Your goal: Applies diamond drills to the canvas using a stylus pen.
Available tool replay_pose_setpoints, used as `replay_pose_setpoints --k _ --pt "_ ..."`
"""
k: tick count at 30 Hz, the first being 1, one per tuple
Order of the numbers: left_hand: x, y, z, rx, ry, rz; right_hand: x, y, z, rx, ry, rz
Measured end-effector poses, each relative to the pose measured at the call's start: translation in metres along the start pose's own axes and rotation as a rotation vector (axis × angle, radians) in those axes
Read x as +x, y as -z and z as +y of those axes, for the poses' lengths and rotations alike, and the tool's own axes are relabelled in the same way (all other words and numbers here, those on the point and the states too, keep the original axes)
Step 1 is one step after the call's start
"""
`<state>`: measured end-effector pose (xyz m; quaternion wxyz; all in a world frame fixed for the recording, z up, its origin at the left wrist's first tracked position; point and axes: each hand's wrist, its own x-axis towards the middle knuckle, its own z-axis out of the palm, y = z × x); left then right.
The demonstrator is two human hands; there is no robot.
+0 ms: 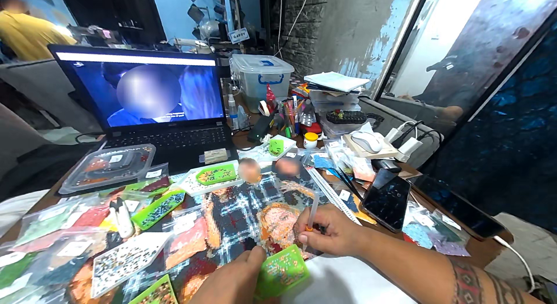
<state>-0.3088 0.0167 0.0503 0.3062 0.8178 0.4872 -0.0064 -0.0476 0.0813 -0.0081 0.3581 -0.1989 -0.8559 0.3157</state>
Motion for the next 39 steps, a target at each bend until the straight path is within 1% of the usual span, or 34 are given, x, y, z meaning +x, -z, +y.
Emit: replay_pose_setpoints --k 6,11,20,24,29,35,39 --pt "-0.0001 -0.0002 0.0002 -0.006 0.004 -0.001 -0.0006 -0.0001 0.0005 0.005 0.001 -0.007" --pt "-0.0003 0.0006 0.0011 -0.003 0.004 -0.004 -0.0001 0.0018 -0.0023 0.025 -0.044 -0.038" --pt "-0.0001 0.0012 0.0026 0.009 0.019 -0.012 0.0017 0.007 -0.0028 0.052 -0.075 -0.104" --pt "-0.0001 0.0011 0.0028 0.007 0.018 -0.015 0.0024 0.0081 -0.0051 0.057 -0.11 -0.104" --pt "0.0001 0.001 0.0025 0.012 0.017 -0.015 0.0007 0.008 -0.0024 0.068 -0.085 -0.064" --pt "-0.0003 0.002 0.0034 0.012 0.021 -0.022 0.0 0.0094 -0.004 0.042 -0.049 0.047" --pt "0.0004 0.0023 0.0046 0.019 0.035 -0.031 -0.0003 0.0092 -0.003 -0.001 -0.001 0.044"
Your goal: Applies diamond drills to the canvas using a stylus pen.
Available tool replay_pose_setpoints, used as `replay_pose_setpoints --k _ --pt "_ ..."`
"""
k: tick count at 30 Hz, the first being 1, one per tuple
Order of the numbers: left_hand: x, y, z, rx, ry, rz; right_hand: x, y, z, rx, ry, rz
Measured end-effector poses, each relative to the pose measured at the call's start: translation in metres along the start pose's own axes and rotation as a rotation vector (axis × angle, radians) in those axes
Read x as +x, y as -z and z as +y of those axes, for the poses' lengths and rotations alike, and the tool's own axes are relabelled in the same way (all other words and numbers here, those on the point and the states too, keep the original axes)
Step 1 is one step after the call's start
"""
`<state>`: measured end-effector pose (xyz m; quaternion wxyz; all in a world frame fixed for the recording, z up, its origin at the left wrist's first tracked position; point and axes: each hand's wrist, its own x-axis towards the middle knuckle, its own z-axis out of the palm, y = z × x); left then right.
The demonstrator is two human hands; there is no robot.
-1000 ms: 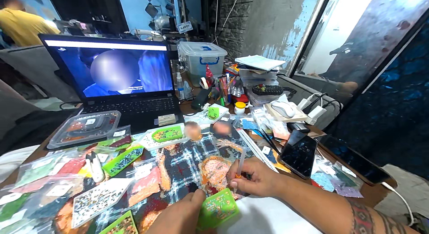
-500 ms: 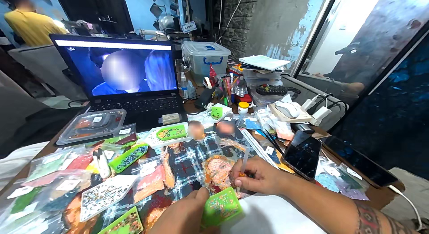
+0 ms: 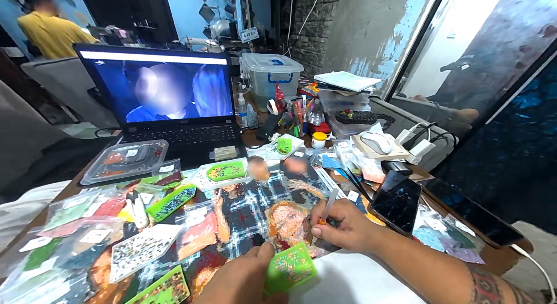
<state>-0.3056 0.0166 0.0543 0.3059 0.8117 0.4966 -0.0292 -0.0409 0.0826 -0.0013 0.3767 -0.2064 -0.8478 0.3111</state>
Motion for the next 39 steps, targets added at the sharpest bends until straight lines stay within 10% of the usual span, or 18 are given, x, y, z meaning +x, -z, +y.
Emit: replay_pose_setpoints --k 39 --pt "-0.0002 -0.0006 0.0005 0.026 -0.016 0.007 0.001 -0.0015 -0.0012 -0.018 0.041 0.01"
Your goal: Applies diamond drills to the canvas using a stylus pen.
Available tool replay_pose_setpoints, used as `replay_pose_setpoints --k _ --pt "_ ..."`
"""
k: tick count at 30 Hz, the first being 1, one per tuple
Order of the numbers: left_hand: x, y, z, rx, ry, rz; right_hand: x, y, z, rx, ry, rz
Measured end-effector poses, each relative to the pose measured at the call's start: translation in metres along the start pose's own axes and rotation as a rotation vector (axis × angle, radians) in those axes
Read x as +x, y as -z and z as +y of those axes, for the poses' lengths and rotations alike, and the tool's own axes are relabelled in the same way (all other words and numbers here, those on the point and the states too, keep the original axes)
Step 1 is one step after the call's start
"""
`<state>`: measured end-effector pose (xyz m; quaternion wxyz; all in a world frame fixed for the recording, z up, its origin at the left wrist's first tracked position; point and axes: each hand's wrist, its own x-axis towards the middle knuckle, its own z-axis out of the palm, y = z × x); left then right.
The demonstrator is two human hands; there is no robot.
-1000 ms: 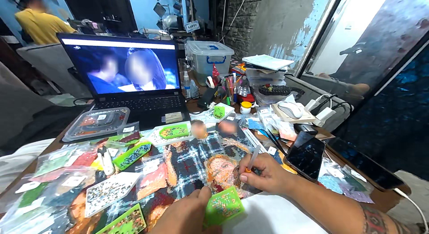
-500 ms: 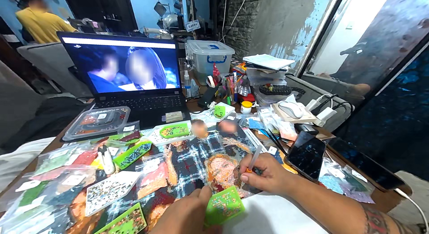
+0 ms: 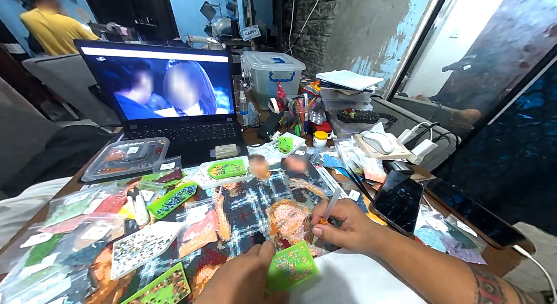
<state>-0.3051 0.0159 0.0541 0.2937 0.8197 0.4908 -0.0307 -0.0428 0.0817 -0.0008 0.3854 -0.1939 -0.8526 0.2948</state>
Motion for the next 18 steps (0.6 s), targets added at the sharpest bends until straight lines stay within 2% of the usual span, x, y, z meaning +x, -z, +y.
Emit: replay_pose_setpoints --k 18 --pt "-0.0004 0.001 0.0012 -0.007 0.01 -0.011 0.0 -0.0002 0.0001 0.001 0.001 0.0"
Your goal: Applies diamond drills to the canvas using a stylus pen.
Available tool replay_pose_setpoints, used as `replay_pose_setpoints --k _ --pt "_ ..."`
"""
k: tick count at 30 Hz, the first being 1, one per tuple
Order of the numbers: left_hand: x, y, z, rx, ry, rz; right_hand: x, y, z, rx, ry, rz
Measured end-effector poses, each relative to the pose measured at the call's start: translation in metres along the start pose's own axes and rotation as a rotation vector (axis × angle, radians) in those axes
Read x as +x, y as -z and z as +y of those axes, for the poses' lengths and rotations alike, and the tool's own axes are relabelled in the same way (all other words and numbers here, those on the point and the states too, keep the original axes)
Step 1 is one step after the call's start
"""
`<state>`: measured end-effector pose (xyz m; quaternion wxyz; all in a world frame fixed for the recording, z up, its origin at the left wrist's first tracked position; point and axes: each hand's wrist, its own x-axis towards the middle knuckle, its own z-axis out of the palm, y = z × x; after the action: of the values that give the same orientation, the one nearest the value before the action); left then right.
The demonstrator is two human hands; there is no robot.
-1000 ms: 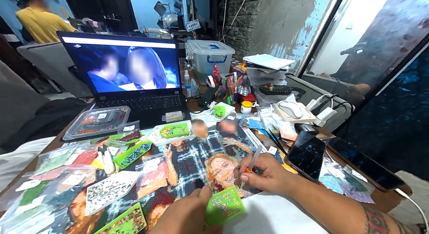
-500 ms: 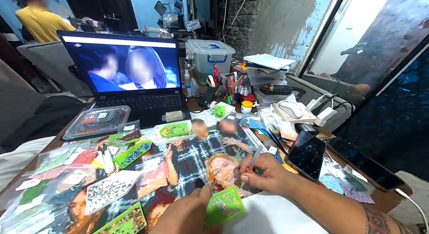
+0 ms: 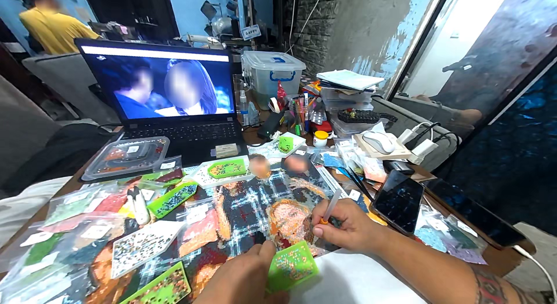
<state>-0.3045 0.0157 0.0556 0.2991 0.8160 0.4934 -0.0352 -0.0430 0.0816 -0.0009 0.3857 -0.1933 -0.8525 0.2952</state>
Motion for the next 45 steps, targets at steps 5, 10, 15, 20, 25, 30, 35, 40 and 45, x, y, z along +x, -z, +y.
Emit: replay_pose_setpoints --k 5,10,15,20,25,30,35,40,45 --pt "0.0 0.001 0.001 0.007 0.007 -0.009 -0.0003 0.0002 -0.0005 -0.007 0.003 -0.002" --pt "0.0003 0.0011 0.0009 0.015 0.007 -0.012 -0.0002 0.0 -0.0002 -0.011 0.002 -0.003" --pt "0.0004 0.0012 0.0011 0.014 0.011 -0.017 -0.0002 -0.0001 0.0 -0.013 0.004 -0.003" --pt "0.0004 0.0 -0.0001 0.007 0.002 0.0 -0.0002 -0.0004 0.0003 -0.006 0.005 -0.004" --pt "0.0 -0.0001 0.0002 0.005 0.0 0.003 0.0 -0.0005 -0.0001 0.0 -0.003 -0.004" --pt "0.0004 -0.0004 -0.0005 0.014 -0.004 -0.002 -0.0002 -0.0008 0.0001 -0.004 0.002 -0.002" --pt "0.0 0.0001 0.0 0.016 -0.003 0.001 0.0 -0.0008 0.0003 -0.003 0.003 -0.002" --pt "0.0004 0.0001 -0.0002 0.012 -0.003 -0.003 -0.0002 -0.0005 0.0002 -0.011 -0.001 -0.002" --pt "0.0 0.0002 0.0007 0.006 0.002 -0.002 -0.0004 -0.0005 0.0004 -0.024 0.006 0.002"
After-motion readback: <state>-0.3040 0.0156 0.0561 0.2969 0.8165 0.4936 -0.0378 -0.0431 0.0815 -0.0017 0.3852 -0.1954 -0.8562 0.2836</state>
